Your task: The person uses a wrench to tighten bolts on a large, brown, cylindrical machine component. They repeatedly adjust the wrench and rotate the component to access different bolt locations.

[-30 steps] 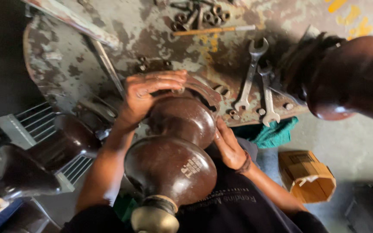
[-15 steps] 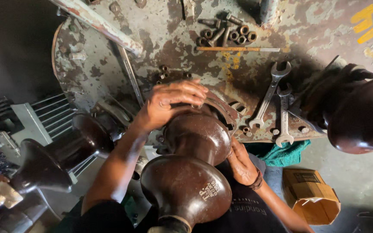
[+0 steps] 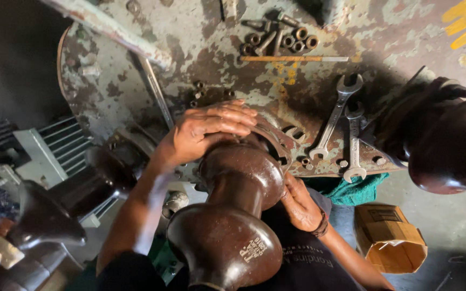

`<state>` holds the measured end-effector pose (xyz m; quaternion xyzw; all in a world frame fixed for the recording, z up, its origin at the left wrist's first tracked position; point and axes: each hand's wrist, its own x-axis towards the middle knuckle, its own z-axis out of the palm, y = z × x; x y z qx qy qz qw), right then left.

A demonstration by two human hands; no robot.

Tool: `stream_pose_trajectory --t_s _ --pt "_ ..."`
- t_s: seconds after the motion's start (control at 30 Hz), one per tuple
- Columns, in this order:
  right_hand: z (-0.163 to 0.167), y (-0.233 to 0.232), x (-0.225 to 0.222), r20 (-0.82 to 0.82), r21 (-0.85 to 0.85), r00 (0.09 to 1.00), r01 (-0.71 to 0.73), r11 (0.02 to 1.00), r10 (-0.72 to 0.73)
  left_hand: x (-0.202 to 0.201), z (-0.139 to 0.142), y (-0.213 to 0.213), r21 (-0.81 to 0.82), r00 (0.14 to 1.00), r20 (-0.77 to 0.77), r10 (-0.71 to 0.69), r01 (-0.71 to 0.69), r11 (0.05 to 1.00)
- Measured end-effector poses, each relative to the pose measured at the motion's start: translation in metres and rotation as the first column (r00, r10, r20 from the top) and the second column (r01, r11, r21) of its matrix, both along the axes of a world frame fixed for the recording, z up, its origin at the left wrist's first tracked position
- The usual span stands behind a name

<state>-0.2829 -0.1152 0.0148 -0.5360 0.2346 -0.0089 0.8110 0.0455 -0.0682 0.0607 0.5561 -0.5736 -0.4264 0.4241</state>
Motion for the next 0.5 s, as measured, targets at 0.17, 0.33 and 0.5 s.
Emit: stream_pose_trajectory --t_s 0.17,0.33,0.5 --pt "0.003 -0.004 0.001 0.005 0.059 1.000 -0.023 0.998 0.022 0.002 -0.002 0.000 0.064 0.995 -0.096 -0.012 0.019 0.998" --pt "0.002 -0.004 0.003 -0.006 0.041 1.000 0.013 0.999 -0.012 -0.001 -0.011 0.003 -0.014 1.000 0.010 -0.004 0.004 1.000" --pt "0.001 -0.004 0.002 -0.021 0.023 1.000 0.007 1.000 -0.007 -0.002 -0.012 0.005 -0.034 0.999 0.035 0.029 -0.028 0.999"
